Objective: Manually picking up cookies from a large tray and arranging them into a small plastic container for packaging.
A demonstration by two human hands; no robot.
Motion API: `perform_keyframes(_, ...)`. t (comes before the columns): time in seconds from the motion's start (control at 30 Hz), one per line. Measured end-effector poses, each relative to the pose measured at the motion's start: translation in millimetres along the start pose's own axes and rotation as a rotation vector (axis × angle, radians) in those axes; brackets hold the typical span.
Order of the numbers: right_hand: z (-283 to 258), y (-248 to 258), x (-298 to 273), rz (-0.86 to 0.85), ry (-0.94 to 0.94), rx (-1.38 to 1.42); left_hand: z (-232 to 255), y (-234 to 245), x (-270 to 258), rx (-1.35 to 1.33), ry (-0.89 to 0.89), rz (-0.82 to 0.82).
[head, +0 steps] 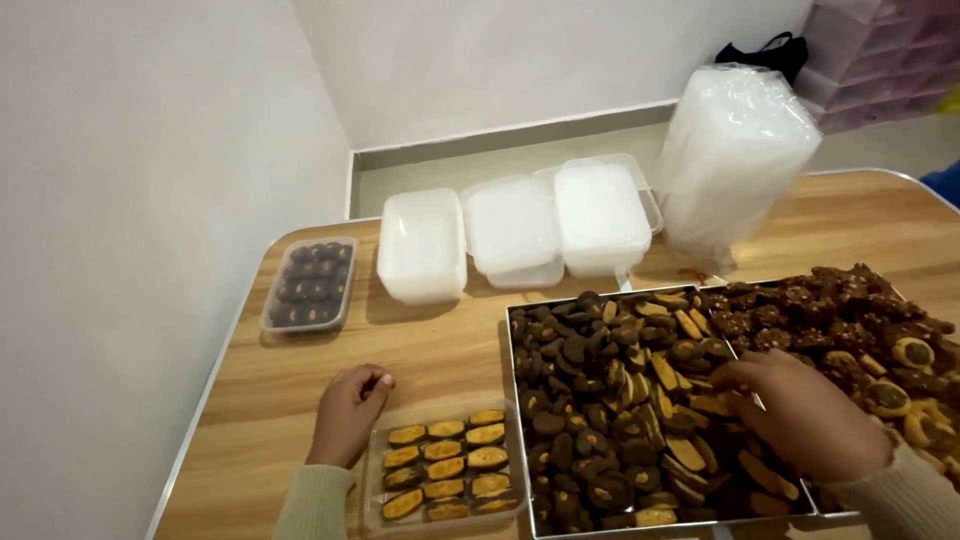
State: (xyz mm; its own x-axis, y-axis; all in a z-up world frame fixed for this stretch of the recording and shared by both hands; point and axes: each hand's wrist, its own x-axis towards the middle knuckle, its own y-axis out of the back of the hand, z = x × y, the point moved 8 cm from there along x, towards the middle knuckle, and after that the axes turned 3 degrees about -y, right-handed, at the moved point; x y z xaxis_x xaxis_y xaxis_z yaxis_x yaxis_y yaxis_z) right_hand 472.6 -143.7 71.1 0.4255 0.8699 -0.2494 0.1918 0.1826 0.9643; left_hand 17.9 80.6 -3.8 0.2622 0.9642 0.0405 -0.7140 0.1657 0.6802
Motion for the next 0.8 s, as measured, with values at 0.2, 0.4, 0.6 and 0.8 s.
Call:
perform_keyframes(0.2,-34.7,-15.0,23.5,0.09,0.112,0.007,0.8,-0.8,1.1,-0.008,-0.032,0.001)
perform_keyframes(0.4,-37.6,-43.6,52.3,0.277,0.162,-0.105,-3.4,-1.4,2.8,-0.03,-0.054,0.024)
perform_keyframes(0.6,-40.3,-29.8,47.3,0.179,0.11,-0.125,11.4,3.3,-7.0,-0.034,0.025,-0.03)
perform_keyframes(0.8,-126.1,24.8,-21.8,0.193,0.311,0.17,7.0,1.8,-3.8,0.003,0.019,-0.028)
